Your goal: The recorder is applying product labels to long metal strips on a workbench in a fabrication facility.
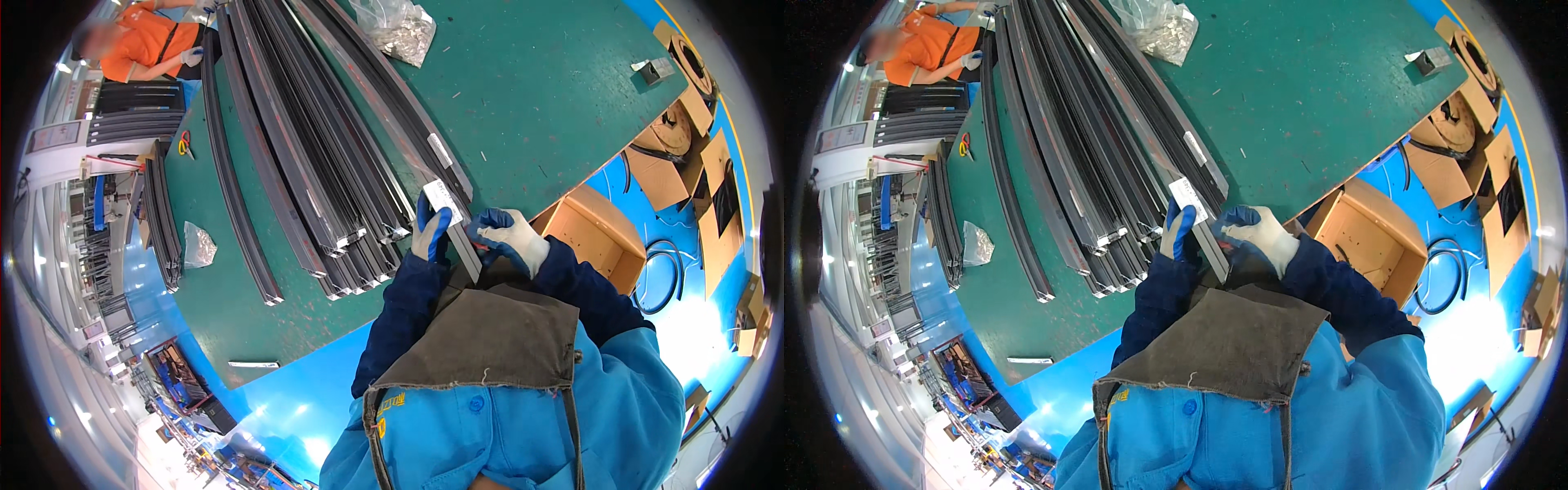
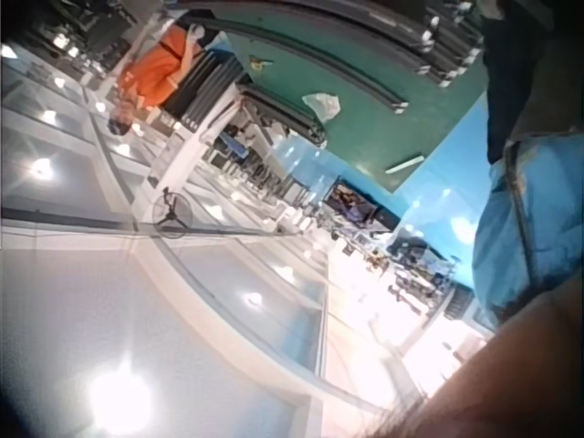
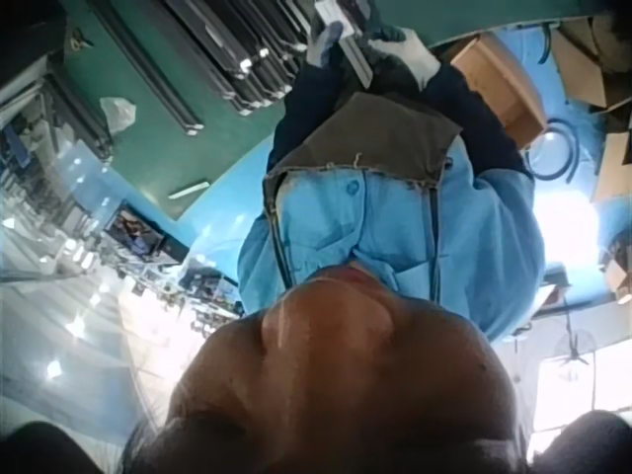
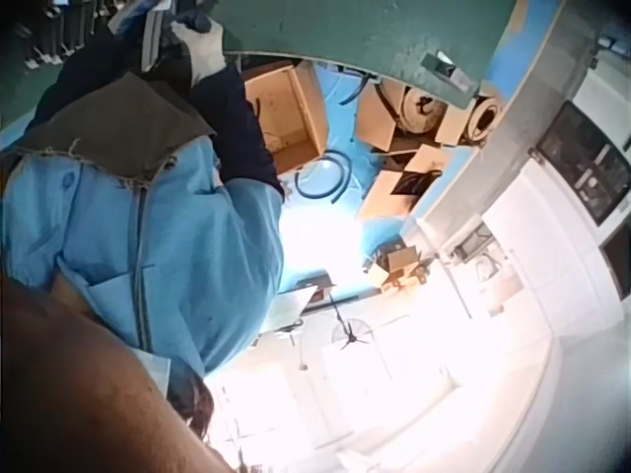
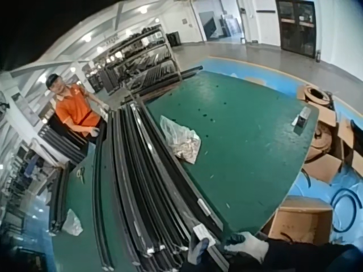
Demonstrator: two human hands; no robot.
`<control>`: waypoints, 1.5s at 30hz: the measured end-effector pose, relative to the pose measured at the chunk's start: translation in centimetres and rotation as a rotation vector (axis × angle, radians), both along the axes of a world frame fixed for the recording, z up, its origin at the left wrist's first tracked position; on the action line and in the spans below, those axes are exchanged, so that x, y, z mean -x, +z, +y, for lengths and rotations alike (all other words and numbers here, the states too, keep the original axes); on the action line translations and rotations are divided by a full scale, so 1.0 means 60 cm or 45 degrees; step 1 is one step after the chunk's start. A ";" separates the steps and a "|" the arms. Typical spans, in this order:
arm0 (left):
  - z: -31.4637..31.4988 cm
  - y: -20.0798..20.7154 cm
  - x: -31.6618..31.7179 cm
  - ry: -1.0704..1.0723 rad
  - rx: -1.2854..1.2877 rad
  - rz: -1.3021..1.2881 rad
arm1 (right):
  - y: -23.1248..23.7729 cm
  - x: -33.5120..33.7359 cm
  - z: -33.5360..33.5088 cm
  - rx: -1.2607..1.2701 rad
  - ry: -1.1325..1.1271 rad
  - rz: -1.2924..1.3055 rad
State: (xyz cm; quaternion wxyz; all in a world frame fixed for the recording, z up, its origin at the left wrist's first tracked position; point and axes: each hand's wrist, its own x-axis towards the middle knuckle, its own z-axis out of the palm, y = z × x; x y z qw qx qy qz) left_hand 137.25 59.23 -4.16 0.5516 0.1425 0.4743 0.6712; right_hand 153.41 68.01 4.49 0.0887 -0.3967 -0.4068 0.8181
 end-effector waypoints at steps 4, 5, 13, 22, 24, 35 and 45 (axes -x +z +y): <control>-0.008 0.012 0.005 -0.065 -0.066 -0.011 | 0.007 0.002 0.015 0.052 0.085 0.022; -0.008 0.012 0.007 -0.091 -0.086 -0.032 | 0.006 0.003 0.015 0.019 0.102 0.017; -0.011 -0.014 0.017 -0.124 -0.183 -0.081 | -0.021 -0.001 -0.002 0.022 -0.023 0.160; -0.008 -0.017 0.000 -0.007 -0.175 -0.135 | -0.006 0.003 -0.008 -0.015 -0.029 0.052; -0.009 -0.014 -0.001 -0.022 -0.182 -0.151 | -0.010 0.003 -0.009 -0.012 -0.028 0.085; -0.019 -0.046 0.012 -0.210 -0.295 -0.258 | -0.007 0.007 -0.005 0.014 -0.046 0.109; -0.030 -0.022 -0.009 -0.202 -0.398 0.302 | -0.021 0.012 -0.014 -0.061 -0.101 0.167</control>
